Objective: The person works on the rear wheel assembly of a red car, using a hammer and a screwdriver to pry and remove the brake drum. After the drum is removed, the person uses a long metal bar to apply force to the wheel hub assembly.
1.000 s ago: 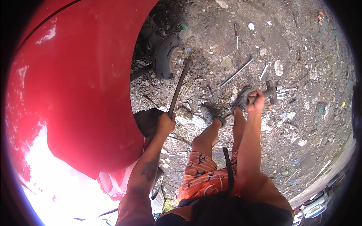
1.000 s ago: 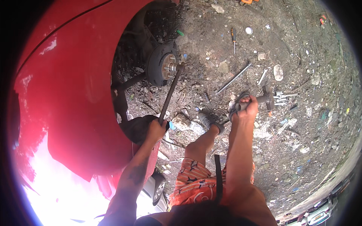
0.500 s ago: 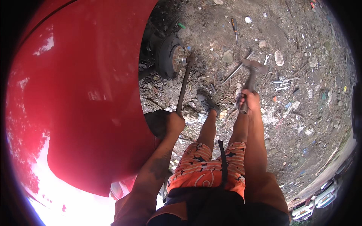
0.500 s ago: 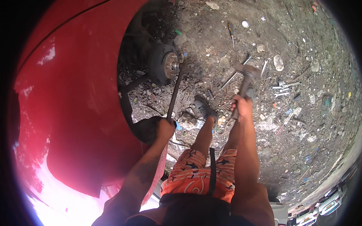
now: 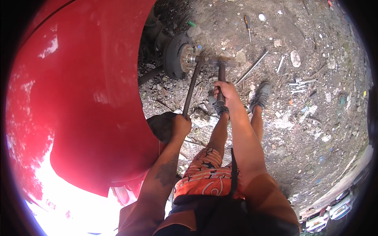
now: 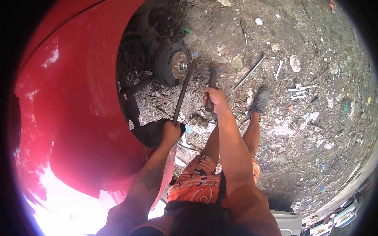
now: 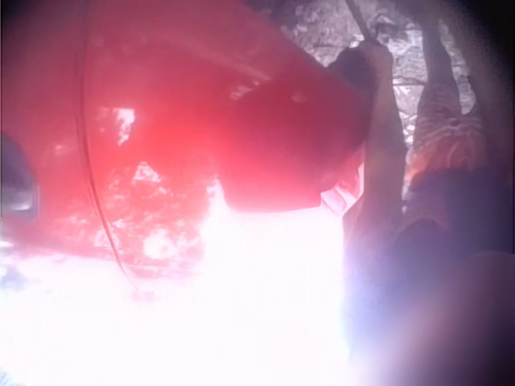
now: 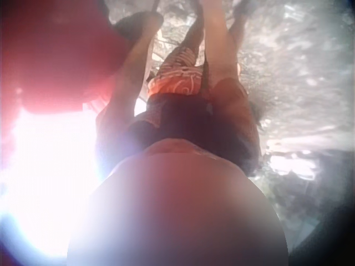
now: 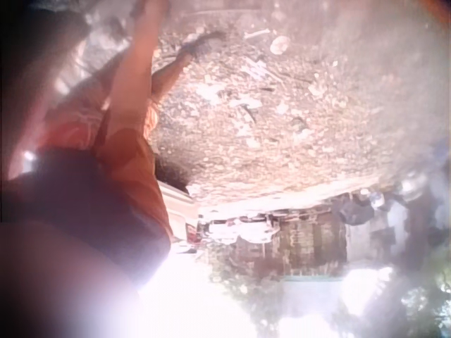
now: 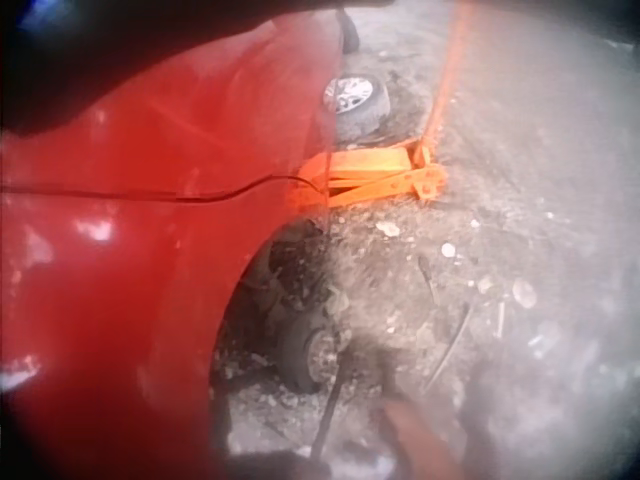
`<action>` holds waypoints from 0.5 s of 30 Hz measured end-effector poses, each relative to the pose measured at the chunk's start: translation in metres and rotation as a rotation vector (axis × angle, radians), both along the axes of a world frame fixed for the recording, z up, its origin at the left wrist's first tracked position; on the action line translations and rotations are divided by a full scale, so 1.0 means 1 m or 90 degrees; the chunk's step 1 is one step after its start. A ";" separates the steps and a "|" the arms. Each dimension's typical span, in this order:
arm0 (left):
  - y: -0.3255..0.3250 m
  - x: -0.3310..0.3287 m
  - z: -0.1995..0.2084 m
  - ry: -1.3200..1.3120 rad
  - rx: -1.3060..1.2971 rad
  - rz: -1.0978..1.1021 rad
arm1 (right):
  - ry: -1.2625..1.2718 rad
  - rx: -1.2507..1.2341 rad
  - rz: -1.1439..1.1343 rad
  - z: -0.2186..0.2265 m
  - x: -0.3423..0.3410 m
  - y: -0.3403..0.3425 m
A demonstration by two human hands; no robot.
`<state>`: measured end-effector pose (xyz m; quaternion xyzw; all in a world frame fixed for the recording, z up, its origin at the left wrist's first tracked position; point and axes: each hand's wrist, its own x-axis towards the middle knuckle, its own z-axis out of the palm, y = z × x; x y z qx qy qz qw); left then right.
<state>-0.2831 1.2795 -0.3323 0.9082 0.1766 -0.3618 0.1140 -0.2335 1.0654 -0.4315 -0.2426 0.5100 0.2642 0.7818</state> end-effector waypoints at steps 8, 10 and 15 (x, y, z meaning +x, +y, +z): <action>-0.004 -0.002 0.006 0.004 0.009 0.008 | 0.119 -0.118 -0.384 -0.007 -0.034 -0.035; -0.004 0.000 0.003 0.013 0.024 -0.010 | 0.156 -0.220 -0.385 -0.004 -0.013 -0.003; -0.004 0.002 0.009 0.035 0.021 0.002 | -0.003 -0.108 0.055 0.021 0.003 0.054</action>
